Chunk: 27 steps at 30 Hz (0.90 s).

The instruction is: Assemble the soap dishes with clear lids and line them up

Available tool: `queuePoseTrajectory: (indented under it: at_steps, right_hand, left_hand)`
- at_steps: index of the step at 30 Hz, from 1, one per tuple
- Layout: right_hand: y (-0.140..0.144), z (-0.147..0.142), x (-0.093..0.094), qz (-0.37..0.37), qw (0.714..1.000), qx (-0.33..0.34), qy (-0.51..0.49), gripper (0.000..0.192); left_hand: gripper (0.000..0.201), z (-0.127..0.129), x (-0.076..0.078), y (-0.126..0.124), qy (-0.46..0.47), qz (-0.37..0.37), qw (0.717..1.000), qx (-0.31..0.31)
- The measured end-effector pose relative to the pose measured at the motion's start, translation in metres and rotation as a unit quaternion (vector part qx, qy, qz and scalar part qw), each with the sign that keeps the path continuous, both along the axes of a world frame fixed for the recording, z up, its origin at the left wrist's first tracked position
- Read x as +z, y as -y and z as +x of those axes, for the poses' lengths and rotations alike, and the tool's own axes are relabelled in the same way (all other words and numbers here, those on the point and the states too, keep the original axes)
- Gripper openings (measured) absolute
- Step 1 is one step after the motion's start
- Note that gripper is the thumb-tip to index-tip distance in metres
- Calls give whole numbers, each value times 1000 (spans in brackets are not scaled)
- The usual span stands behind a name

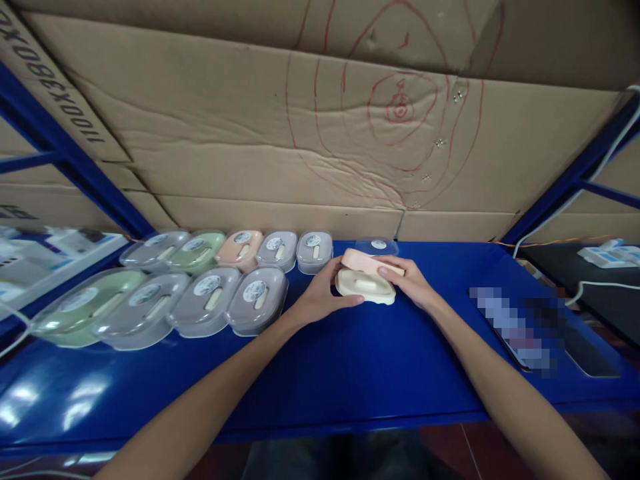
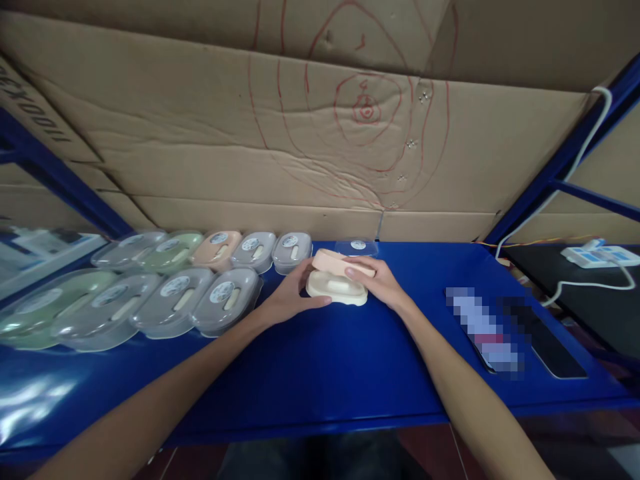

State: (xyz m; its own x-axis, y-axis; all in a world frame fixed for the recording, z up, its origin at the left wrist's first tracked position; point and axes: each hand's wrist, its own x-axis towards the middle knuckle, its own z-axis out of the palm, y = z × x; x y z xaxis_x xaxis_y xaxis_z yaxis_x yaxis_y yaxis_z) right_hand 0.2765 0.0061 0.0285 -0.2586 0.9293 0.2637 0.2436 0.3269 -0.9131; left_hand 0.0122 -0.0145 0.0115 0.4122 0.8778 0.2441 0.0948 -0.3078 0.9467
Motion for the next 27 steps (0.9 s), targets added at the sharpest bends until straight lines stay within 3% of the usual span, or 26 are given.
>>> queuePoseTrajectory:
  at_steps: [4,7,12,16,20,24,27]
  right_hand:
    - [-5,30,15,127,980,-110,107,53]
    - [-5,61,26,174,945,-150,231,53]
    - [-3,105,37,112,921,-175,330,74]
    - [-6,126,36,95,897,-124,413,67]
    - [-11,129,29,73,868,-82,485,64]
    - [-19,129,18,63,844,-84,525,75]
    - [-23,128,17,65,840,-94,531,71]
  left_hand:
    - [104,-1,-1,5,-129,88,987,39]
    - [88,0,2,7,-225,161,961,21]
    - [58,1,1,7,-303,223,926,19]
    - [55,0,-5,7,-326,238,915,30]
    - [56,4,-9,9,-358,248,899,47]
    - [57,8,-9,12,-375,264,887,53]
    - [52,11,-6,13,-374,275,884,60]
